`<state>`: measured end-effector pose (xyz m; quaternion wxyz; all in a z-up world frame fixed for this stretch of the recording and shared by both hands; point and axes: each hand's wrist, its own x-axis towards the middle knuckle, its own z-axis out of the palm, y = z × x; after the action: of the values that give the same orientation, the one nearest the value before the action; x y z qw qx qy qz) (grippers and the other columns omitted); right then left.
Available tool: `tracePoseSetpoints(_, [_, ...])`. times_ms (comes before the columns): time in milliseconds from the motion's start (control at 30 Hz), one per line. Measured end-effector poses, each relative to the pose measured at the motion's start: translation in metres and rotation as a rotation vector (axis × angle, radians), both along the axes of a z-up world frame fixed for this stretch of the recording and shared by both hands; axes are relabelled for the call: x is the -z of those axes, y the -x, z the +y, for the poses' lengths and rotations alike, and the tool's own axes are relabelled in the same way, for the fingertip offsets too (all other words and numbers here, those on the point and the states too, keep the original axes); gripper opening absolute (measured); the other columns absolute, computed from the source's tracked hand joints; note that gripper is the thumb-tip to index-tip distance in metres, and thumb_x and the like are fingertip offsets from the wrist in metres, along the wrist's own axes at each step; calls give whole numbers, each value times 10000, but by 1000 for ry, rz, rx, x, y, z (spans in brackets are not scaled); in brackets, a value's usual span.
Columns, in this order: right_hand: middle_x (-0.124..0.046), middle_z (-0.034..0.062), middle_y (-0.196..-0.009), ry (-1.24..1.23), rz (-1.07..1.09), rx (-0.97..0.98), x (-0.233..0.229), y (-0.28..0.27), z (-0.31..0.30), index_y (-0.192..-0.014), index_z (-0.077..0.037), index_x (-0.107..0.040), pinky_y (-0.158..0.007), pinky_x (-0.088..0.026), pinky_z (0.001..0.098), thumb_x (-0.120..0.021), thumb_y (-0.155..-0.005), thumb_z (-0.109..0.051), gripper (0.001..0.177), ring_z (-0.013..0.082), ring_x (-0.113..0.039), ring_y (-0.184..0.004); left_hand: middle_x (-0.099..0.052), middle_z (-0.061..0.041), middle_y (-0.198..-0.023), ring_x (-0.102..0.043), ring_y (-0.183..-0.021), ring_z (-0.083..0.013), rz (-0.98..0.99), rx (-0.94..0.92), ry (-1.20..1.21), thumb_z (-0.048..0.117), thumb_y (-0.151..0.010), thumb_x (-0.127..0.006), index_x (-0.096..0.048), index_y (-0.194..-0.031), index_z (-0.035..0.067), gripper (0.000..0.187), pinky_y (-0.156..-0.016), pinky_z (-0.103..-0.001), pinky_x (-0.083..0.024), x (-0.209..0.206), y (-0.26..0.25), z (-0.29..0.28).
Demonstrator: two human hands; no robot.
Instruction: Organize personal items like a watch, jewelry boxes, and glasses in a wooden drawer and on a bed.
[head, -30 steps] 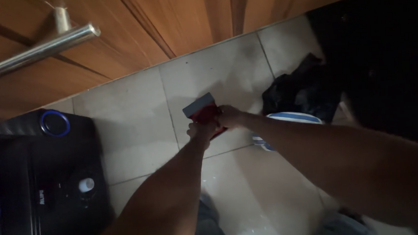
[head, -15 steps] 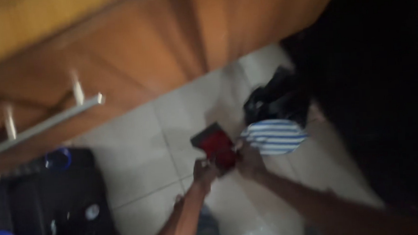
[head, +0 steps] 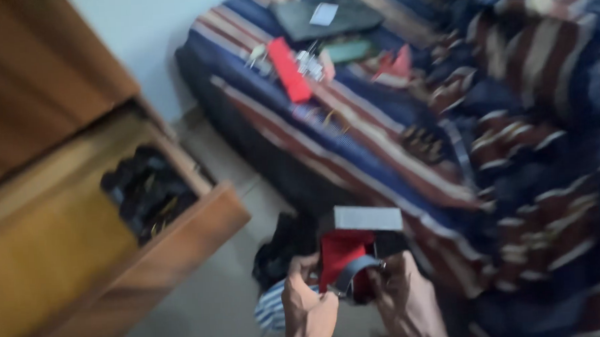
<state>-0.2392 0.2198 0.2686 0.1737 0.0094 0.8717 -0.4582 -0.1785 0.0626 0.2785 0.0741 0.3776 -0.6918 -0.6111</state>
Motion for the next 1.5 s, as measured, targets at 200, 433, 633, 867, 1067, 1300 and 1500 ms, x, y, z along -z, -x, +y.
tracePoseSetpoints(200, [-768, 216, -943, -170, 187, 134, -140, 116, 1, -1082, -50, -605, -785, -569, 457, -717, -907, -299, 325, 362, -757, -888, -760, -99, -1031, -735, -915, -201, 250, 68, 80, 9, -765, -724, -645, -1125, 46, 371, -850, -339, -570, -91, 132, 14])
tracePoseSetpoints(433, [-740, 253, -992, -115, 229, 126, -87, 250, -12, -1141, 2, -597, -830, -576, 483, -728, -919, -332, 423, 403, -734, -944, -672, -192, -1140, -658, -1056, -326, 313, 122, 371, -16, -703, -718, -605, -1124, -9, 436, -942, -424, -517, -35, 273, -16])
tracePoseSetpoints(633, [-760, 251, -930, -52, -34, 102, -98, 272, -3, -1170, 27, -584, -657, -608, 416, -692, -964, -362, 453, 326, -776, -762, -706, -160, -1127, -692, -1030, -286, -31, 229, 220, 216, -749, -854, -589, -1227, 72, 565, -909, -411, -549, -50, 282, -20])
tracePoseSetpoints(867, [-775, 172, -963, 72, -1, 149, -115, 257, 33, -1209, 2, -621, -654, -653, 340, -715, -907, -262, 411, 234, -790, -736, -658, -216, -1177, -615, -1125, -350, 11, 298, 710, 350, -718, -904, -651, -1210, -2, 656, -988, -447, -497, -57, 278, -7])
tracePoseSetpoints(1067, [-792, 144, -1008, 130, 12, 197, -114, 248, 50, -1310, -23, -654, -673, -660, 327, -707, -904, -349, 523, 198, -784, -803, -530, -275, -1340, -506, -1272, -420, -234, 288, 824, 529, -773, -846, -634, -1226, -26, 747, -1025, -567, -440, -98, 299, 19])
tracePoseSetpoints(1300, [-793, 116, -956, -7, -7, 151, -158, 246, 55, -1246, 1, -644, -666, -603, 312, -749, -860, -482, 627, 197, -768, -731, -519, -255, -1402, -498, -1340, -436, -536, 424, 705, 275, -691, -868, -644, -1238, 23, 642, -1080, -549, -455, -131, 312, 23])
tracePoseSetpoints(1500, [-774, 90, -877, 22, 91, 121, -185, 236, 59, -1225, -13, -621, -639, -593, 309, -796, -778, -508, 689, 171, -749, -704, -695, -307, -1106, -724, -1016, -433, -115, 211, 531, 231, -772, -800, -450, -1311, -55, 703, -925, -480, -593, -75, 324, 18])
